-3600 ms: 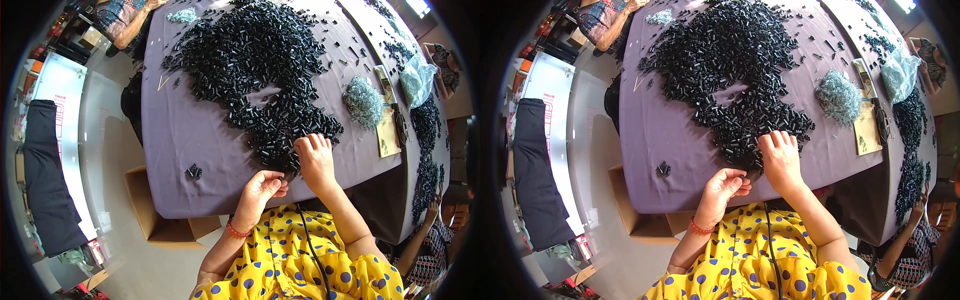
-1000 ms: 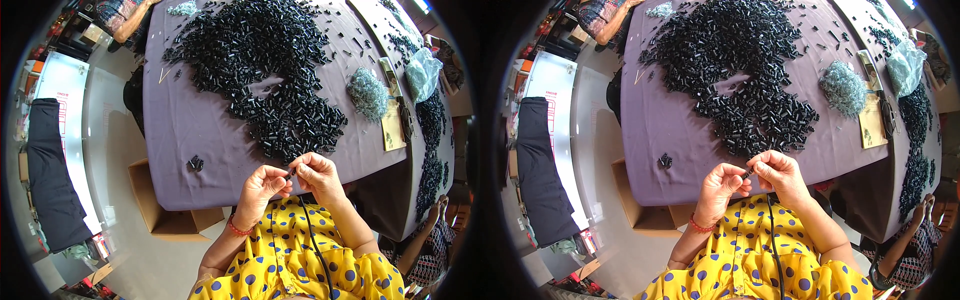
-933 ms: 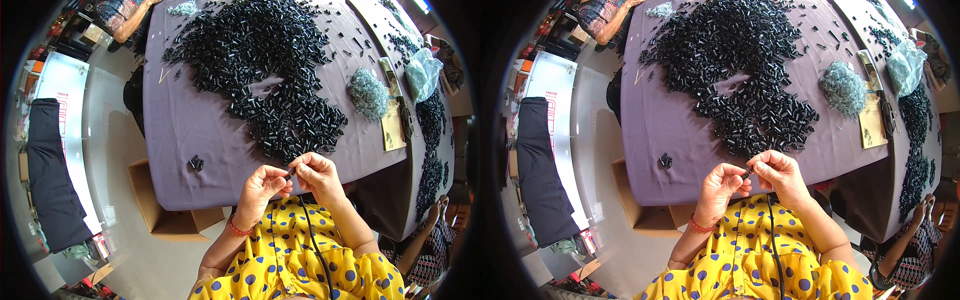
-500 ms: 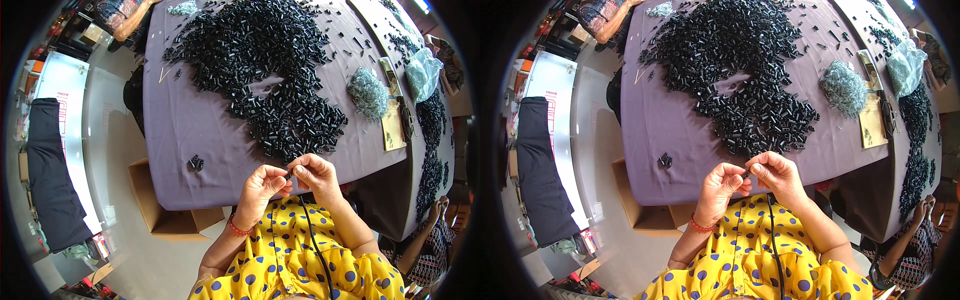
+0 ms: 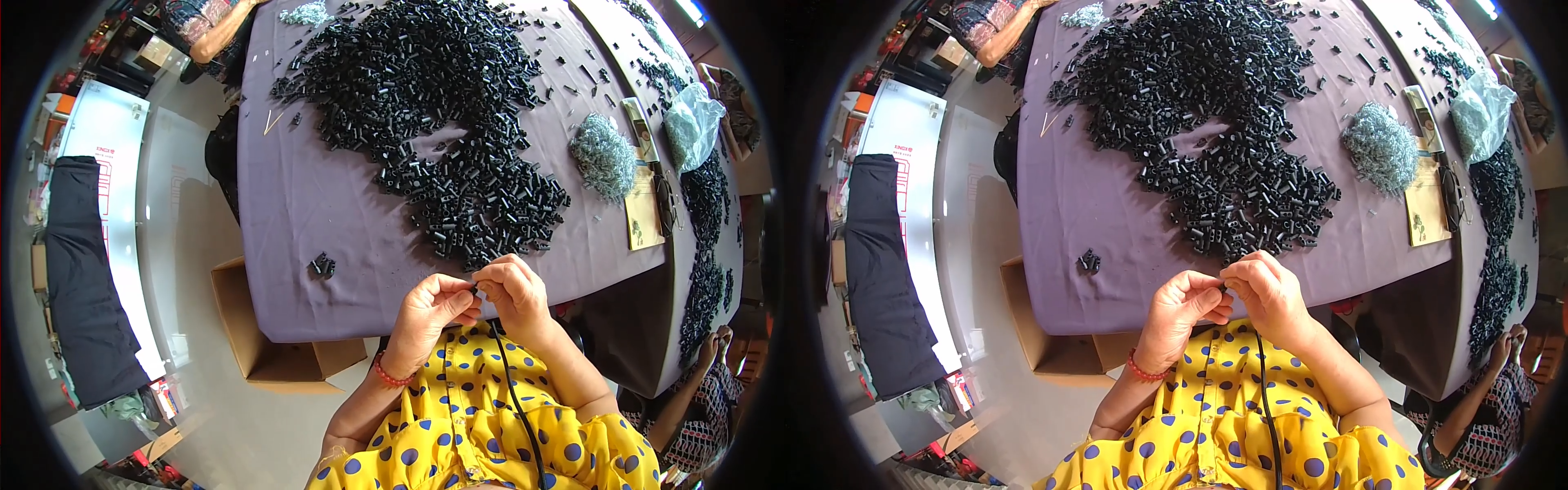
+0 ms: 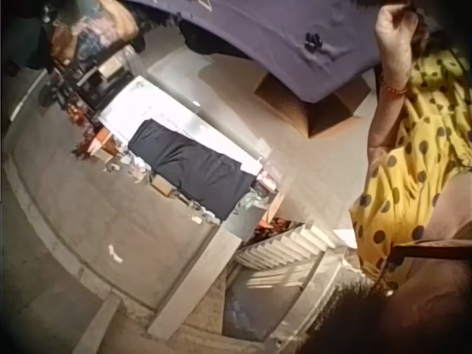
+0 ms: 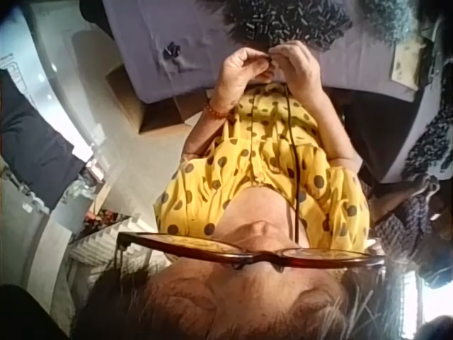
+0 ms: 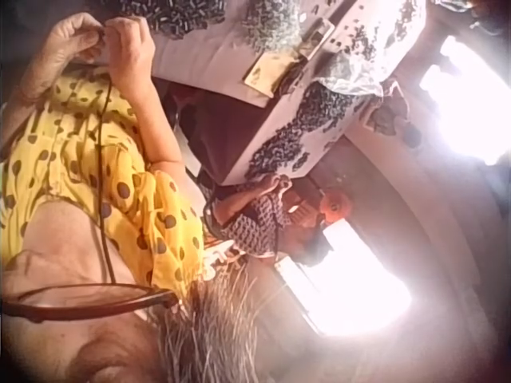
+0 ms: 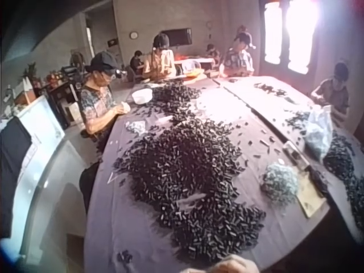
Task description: The person assembles plastic cord locks by picking up plastic parts from a table, fitting the components together by hand, and setting the assembled pieces aside.
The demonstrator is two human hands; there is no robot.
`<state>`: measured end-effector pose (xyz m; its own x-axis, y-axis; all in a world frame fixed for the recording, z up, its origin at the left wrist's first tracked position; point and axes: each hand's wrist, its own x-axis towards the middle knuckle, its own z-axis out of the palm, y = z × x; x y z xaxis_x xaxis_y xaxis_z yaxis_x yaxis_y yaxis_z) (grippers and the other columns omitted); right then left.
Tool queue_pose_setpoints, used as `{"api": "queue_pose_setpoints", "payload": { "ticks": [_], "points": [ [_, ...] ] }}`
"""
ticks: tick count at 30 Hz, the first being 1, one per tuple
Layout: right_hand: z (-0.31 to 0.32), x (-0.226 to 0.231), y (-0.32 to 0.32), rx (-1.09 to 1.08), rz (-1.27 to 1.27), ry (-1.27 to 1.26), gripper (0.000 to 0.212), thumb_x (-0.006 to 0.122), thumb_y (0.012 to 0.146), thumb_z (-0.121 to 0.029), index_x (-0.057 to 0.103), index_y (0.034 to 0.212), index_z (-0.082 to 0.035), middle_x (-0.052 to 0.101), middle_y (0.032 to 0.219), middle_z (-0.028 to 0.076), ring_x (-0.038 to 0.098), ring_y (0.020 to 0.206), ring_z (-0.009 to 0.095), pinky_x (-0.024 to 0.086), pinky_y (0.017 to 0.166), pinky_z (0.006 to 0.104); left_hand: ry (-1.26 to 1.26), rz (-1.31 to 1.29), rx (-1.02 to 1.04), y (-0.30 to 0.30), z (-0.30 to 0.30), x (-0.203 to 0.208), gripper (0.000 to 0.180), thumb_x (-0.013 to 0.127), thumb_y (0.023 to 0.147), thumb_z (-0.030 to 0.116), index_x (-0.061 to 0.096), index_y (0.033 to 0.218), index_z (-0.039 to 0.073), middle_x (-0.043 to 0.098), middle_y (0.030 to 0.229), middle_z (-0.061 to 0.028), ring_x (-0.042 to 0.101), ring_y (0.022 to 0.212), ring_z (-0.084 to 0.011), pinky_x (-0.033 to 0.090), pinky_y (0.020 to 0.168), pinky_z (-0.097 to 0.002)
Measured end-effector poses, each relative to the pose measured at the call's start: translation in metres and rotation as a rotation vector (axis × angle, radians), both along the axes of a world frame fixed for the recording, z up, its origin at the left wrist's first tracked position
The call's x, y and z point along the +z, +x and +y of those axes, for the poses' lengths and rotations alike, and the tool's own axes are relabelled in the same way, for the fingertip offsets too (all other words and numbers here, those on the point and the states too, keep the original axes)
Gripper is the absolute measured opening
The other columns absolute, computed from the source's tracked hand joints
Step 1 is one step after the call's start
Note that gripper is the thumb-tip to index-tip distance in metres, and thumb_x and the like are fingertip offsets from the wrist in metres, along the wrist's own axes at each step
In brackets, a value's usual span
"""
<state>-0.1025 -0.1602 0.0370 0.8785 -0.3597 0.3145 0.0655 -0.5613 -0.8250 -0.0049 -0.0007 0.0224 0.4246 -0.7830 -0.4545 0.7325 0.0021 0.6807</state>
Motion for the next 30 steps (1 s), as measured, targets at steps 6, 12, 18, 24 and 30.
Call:
{"api": "queue_pose_setpoints", "payload": {
  "ticks": [6,12,18,24,30],
  "points": [
    [-0.0035,0.0023,-0.0014,0.048,0.05,0.046,0.022,0.07,0.084,0.011,0.065,0.102,-0.001,0.065,0.089,0.012,0.065,0.077,0.029,0.056,0.066,0.0356,-0.011,0.092,-0.028,0.0032,0.0019,-0.0014,0.019,0.065,0.102,0.013,0.062,0.115,-0.001,0.073,0.102,-0.0105,0.073,0.089,-0.0165,0.061,0.081,-0.0292],
    [-0.0069,0.0042,-0.0003,0.092,0.078,-0.001,0.022,0.069,0.085,0.01,0.065,0.102,-0.002,0.064,0.089,0.013,0.066,0.079,0.031,0.056,0.067,0.0365,0.034,0.029,-0.017,0.0011,0.0004,0.0012,0.018,0.064,0.102,0.012,0.063,0.115,-0.001,0.073,0.1,-0.0096,0.072,0.088,-0.016,0.061,0.082,-0.0298],
    [-0.0071,0.0034,0.0019,0.1,0.154,0.045,0.016,0.069,0.088,0.007,0.064,0.1,-0.001,0.064,0.089,0.013,0.066,0.079,0.032,0.056,0.067,0.0377,0.066,-0.152,0.006,-0.0041,-0.0002,-0.0016,0.021,0.066,0.102,0.015,0.064,0.114,-0.002,0.072,0.099,-0.0061,0.07,0.088,-0.0115,0.06,0.082,-0.0257],
    [-0.0075,0.0072,0.0016,0.099,0.154,0.049,0.013,0.068,0.09,0.006,0.063,0.1,-0.001,0.063,0.088,0.013,0.065,0.078,0.032,0.055,0.067,0.0382,0.129,-0.316,0.002,-0.0055,-0.0032,0.0037,0.019,0.066,0.101,0.011,0.064,0.115,-0.003,0.073,0.101,-0.0078,0.07,0.088,-0.0128,0.06,0.084,-0.0275],
    [-0.0081,0.0055,0.0006,0.11,0.153,0.047,0.014,0.067,0.09,0.006,0.062,0.101,-0.001,0.062,0.089,0.013,0.065,0.078,0.032,0.055,0.067,0.0386,0.175,-0.472,-0.03,-0.0054,-0.0028,0.0063,0.018,0.066,0.102,0.01,0.064,0.114,-0.003,0.073,0.098,-0.0069,0.069,0.086,-0.0118,0.059,0.083,-0.0265]
  ]
}}
